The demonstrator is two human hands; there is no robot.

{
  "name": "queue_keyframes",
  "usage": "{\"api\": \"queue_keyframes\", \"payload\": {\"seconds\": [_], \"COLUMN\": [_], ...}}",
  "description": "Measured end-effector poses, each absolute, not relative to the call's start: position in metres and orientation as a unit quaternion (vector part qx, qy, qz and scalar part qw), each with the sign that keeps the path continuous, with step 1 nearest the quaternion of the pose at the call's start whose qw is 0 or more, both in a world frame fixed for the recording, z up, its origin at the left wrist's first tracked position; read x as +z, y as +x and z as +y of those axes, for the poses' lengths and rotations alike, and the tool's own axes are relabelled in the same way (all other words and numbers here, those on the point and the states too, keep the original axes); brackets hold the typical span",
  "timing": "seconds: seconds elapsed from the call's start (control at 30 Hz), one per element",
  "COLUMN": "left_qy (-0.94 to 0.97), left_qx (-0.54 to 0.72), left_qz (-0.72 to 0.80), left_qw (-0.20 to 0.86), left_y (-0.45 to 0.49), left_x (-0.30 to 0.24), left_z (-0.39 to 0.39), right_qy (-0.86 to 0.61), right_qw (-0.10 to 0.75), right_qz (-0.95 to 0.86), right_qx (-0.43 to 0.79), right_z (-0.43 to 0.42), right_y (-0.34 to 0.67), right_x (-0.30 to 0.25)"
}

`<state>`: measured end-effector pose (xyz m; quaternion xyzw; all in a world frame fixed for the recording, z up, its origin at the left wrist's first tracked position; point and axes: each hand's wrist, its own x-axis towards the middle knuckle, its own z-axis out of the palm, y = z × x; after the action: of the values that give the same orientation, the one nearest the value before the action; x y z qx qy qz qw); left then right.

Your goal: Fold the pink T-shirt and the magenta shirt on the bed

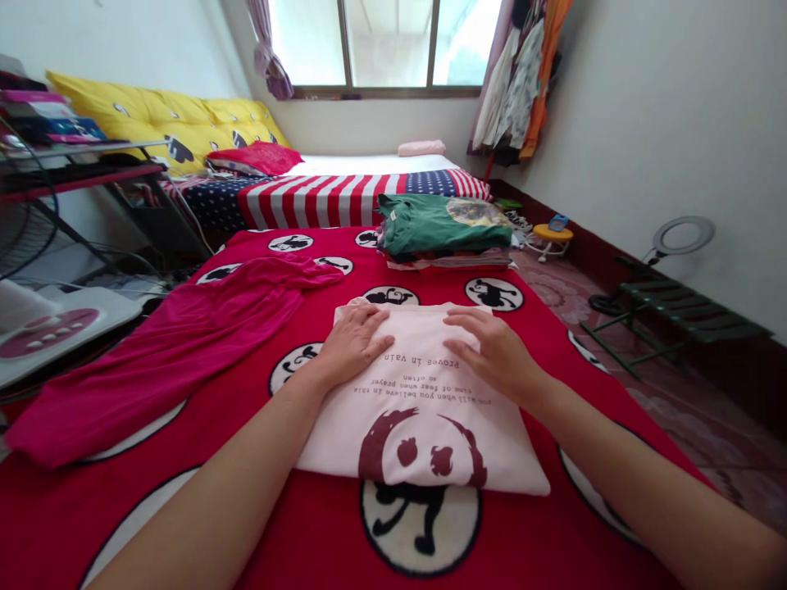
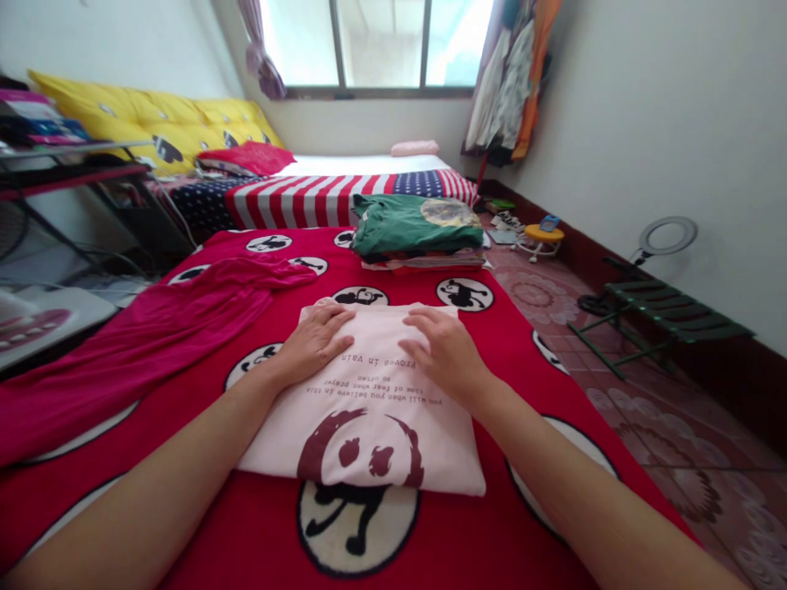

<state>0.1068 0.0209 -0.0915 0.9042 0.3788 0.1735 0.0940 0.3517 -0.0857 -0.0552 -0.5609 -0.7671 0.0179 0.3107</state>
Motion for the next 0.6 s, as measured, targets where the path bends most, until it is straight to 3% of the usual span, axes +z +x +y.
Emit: {"api": "queue_keyframes", "payload": {"seconds": [0.13,0.23,0.47,0.6], "left_qy": [0.900,0.897,0.894,0.877], "left_qx": [0.200,0.211,0.237,0.292], "left_qz": [0.375,0.373,0.359,0.316], "left_qw": [0.101,0.105,0.125,0.214], "left_y": [0.107,0.107,0.106,0.101], "left_x": [-0.094,-0.094,-0.094,-0.089], "left_z": [0.022,0.022,0.025,0.027], "right_qy": [-0.467,-0.461,-0.438,-0.452], "right_qw": [0.210,0.145,0.165,0.183], "right_qz": [-0.853,-0.872,-0.880,-0.873], "right_qx": [0.099,0.074,-0.080,0.019], "right_z": [-0.149,-0.175,-0.164,-0.145], "right_y": [0.309,0.292,0.291,0.296], "right_x": [-0.037,-0.048,-0.080,-0.068]}}
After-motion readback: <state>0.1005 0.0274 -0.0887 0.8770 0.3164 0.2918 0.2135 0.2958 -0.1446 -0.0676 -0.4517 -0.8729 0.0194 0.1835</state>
